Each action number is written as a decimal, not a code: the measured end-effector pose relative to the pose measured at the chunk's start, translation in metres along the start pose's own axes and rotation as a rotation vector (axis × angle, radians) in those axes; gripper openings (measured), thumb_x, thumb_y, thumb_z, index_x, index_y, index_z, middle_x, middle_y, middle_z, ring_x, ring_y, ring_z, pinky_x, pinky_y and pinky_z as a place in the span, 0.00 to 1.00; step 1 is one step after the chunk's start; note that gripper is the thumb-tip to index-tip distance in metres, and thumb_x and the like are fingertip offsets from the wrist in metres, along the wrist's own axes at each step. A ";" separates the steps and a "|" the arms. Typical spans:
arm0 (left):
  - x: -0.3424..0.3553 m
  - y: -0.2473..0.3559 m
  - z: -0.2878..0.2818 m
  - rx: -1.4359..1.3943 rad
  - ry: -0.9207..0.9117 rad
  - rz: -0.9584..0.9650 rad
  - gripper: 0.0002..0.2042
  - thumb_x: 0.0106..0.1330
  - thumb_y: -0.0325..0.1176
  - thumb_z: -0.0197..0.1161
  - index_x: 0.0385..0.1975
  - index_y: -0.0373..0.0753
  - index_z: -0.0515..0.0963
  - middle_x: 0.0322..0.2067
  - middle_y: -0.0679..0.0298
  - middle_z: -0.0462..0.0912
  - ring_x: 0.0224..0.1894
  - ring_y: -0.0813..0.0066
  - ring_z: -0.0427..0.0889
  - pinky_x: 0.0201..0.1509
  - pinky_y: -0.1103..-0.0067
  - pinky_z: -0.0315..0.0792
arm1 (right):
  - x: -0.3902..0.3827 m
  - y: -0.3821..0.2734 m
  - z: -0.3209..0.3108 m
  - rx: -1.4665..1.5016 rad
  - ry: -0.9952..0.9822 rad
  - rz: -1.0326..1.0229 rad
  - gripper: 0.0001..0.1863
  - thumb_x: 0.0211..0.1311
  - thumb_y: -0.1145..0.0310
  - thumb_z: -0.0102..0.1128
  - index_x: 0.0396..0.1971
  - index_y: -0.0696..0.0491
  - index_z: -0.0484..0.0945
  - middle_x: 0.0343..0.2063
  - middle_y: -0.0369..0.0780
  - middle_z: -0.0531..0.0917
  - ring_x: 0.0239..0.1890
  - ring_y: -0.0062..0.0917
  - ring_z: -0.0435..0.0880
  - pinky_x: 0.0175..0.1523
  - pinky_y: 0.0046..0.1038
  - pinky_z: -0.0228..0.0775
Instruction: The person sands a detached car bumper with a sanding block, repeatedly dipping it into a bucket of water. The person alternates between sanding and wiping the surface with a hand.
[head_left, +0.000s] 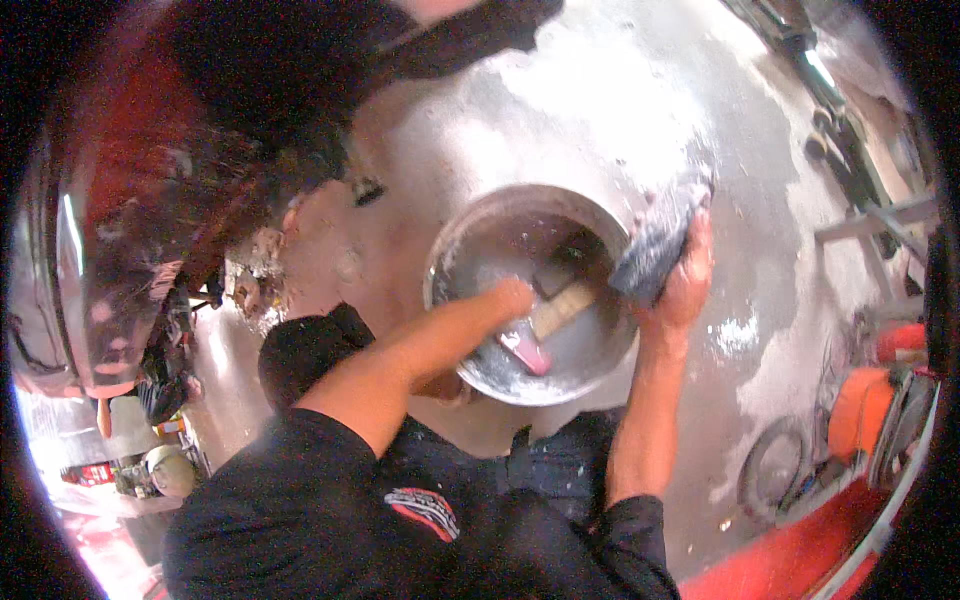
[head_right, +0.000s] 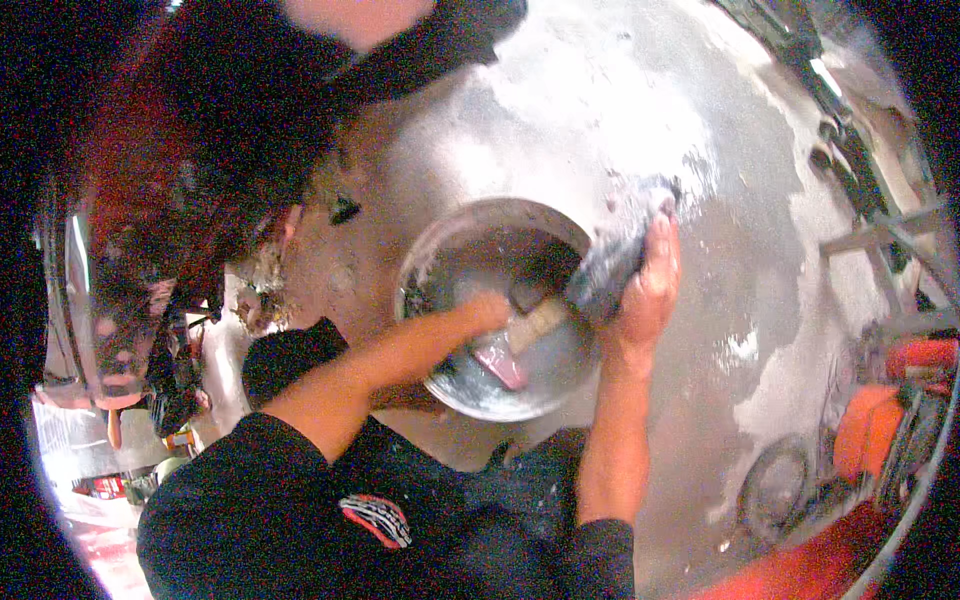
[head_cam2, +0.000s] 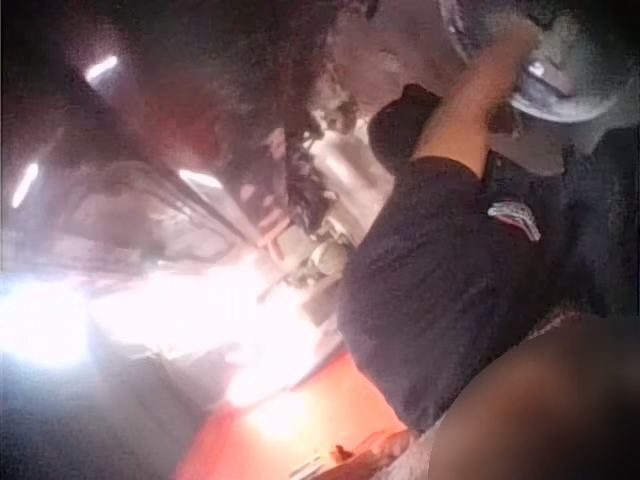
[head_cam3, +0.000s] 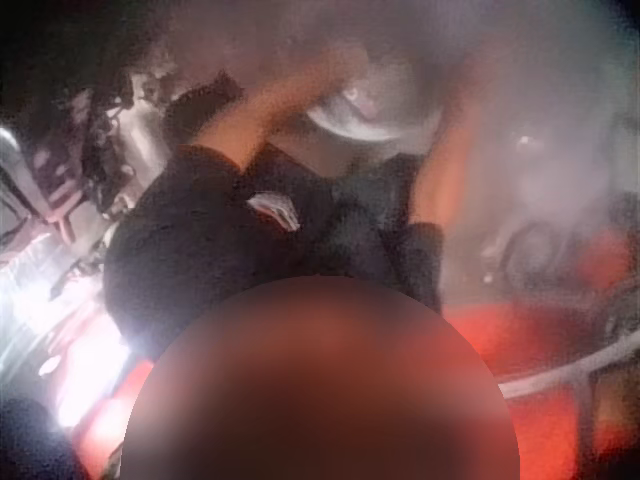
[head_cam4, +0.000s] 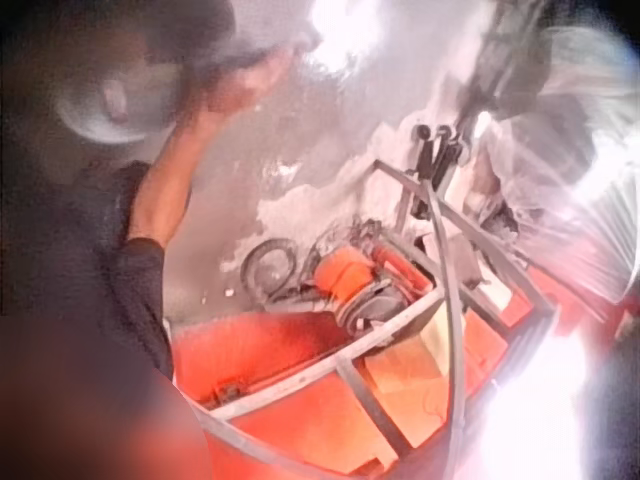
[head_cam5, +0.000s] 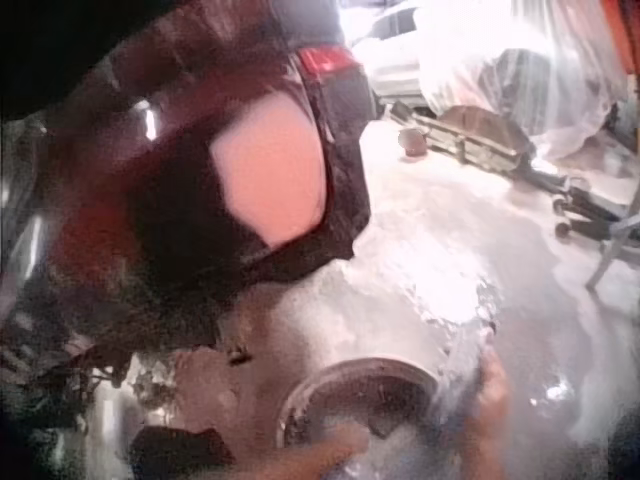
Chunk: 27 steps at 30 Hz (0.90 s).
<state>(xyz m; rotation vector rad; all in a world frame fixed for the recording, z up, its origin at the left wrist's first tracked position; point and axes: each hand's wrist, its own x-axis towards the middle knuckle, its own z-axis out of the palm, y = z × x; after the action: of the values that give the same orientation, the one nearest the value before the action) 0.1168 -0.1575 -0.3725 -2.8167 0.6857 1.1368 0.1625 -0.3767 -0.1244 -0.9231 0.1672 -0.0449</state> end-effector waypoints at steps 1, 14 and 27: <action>-0.003 -0.016 0.015 -0.040 0.019 -0.032 0.13 0.60 0.40 0.60 0.35 0.38 0.86 0.37 0.51 0.87 0.37 0.55 0.87 0.41 0.62 0.81 | 0.003 0.005 0.011 -0.035 -0.010 -0.014 0.22 0.78 0.57 0.42 0.61 0.56 0.69 0.44 0.45 0.84 0.37 0.28 0.85 0.41 0.30 0.81; -0.341 -0.018 -0.412 -0.073 1.022 0.363 0.10 0.73 0.34 0.56 0.38 0.35 0.82 0.36 0.57 0.84 0.38 0.66 0.83 0.45 0.70 0.77 | 0.018 0.019 0.031 -0.059 0.060 -0.188 0.16 0.76 0.66 0.52 0.58 0.54 0.76 0.45 0.34 0.82 0.37 0.17 0.80 0.40 0.24 0.77; -0.344 -0.065 -0.372 1.091 0.827 -0.132 0.53 0.51 0.63 0.65 0.75 0.40 0.54 0.76 0.63 0.53 0.79 0.67 0.46 0.81 0.62 0.36 | -0.029 -0.018 0.114 -0.387 -0.213 -0.629 0.29 0.65 0.77 0.63 0.66 0.58 0.69 0.55 0.42 0.76 0.52 0.25 0.77 0.57 0.26 0.70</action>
<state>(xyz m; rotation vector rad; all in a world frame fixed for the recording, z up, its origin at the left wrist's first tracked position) 0.1680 -0.0341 0.1203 -2.1330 0.7683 -0.4415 0.1530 -0.2942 -0.0393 -1.3309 -0.3294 -0.5089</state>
